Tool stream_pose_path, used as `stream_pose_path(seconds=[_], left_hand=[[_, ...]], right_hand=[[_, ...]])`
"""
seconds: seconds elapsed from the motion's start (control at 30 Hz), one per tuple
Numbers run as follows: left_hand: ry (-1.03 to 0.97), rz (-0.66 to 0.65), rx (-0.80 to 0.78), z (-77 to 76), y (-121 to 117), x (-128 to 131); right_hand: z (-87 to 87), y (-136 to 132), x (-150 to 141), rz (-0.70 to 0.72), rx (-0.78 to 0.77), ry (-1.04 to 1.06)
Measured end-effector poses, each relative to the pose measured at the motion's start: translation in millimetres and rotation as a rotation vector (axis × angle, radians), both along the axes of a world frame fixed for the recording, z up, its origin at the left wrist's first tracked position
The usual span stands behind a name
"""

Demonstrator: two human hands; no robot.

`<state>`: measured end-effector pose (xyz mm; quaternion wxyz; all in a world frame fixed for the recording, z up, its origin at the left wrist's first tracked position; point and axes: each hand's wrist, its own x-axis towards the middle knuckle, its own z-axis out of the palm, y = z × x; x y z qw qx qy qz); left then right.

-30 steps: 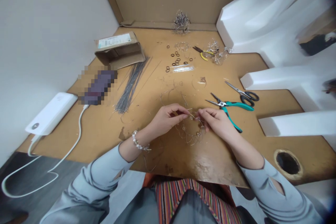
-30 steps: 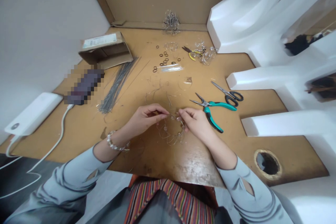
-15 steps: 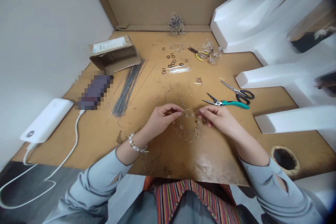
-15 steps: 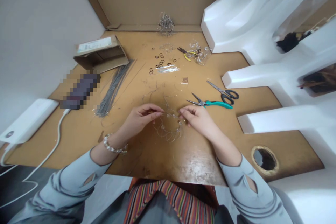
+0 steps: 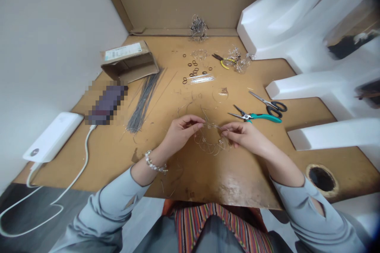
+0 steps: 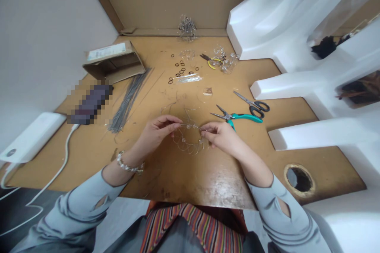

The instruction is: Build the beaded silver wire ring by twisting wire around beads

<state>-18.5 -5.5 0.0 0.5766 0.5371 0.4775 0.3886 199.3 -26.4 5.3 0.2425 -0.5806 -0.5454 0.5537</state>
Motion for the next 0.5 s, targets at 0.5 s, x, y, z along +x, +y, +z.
stream_pose_path(seconds=[0.5], left_hand=[[0.008, -0.005, 0.002, -1.2, 0.3, -0.3]], right_hand=[[-0.3, 1.2, 0.9, -0.024, 0.026, 0.036]])
